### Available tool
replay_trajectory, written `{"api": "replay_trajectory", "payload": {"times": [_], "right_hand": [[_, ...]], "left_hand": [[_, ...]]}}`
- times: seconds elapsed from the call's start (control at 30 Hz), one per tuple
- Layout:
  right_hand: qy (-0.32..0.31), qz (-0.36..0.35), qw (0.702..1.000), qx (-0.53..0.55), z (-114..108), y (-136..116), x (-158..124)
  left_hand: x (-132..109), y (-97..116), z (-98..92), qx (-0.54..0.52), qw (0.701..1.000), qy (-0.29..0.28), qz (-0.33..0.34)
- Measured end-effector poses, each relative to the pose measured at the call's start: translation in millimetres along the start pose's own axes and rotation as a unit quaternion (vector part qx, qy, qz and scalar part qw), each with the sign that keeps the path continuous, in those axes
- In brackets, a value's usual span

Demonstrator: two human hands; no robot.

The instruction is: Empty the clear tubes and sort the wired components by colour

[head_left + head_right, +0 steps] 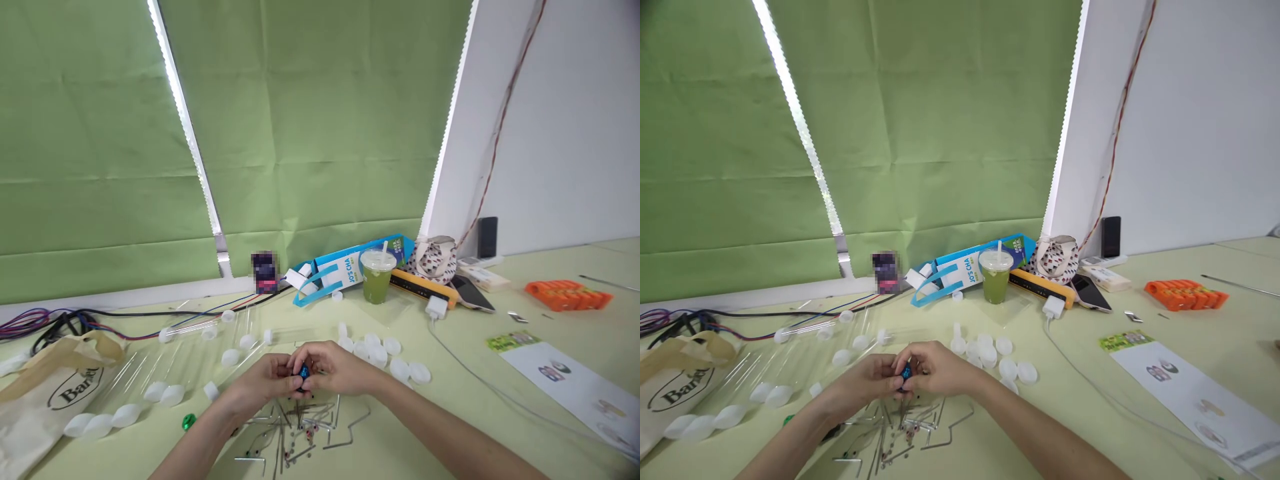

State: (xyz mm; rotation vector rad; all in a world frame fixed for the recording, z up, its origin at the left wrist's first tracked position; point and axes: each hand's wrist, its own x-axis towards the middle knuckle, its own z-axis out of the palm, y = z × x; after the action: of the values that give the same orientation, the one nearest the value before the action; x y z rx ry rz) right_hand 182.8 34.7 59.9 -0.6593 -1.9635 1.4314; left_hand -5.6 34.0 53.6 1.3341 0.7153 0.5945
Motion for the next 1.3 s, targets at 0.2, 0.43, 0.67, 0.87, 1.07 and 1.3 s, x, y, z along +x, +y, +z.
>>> {"api": "replay_trajectory", "payload": {"times": [0.2,0.43,0.67,0.87,1.07,1.3], "right_hand": [[-0.061,0.012,0.997,0.039,-8,-9,-2],[0.043,0.034,0.997,0.050,-5,0,0],[0.160,0.021,0.987,0.021,4,10,9],[0.230,-0.004,0.973,-0.025,8,7,9],[0.207,0.022,0.978,0.011,11,10,8],[0.198,-0.002,0.980,-0.015,9,11,9]], "left_hand": [[-5,4,8.5,-0.016,0.997,-0.021,-0.071],[-4,5,13.8,-0.115,0.992,0.027,-0.053],[7,-17,8.0,-0.046,0.994,0.091,0.048],[7,-15,8.4,-0.003,0.986,0.150,0.067],[4,-9,8.2,0.024,0.991,0.120,0.054],[7,-16,5.0,0.006,0.988,0.130,0.089]]}}
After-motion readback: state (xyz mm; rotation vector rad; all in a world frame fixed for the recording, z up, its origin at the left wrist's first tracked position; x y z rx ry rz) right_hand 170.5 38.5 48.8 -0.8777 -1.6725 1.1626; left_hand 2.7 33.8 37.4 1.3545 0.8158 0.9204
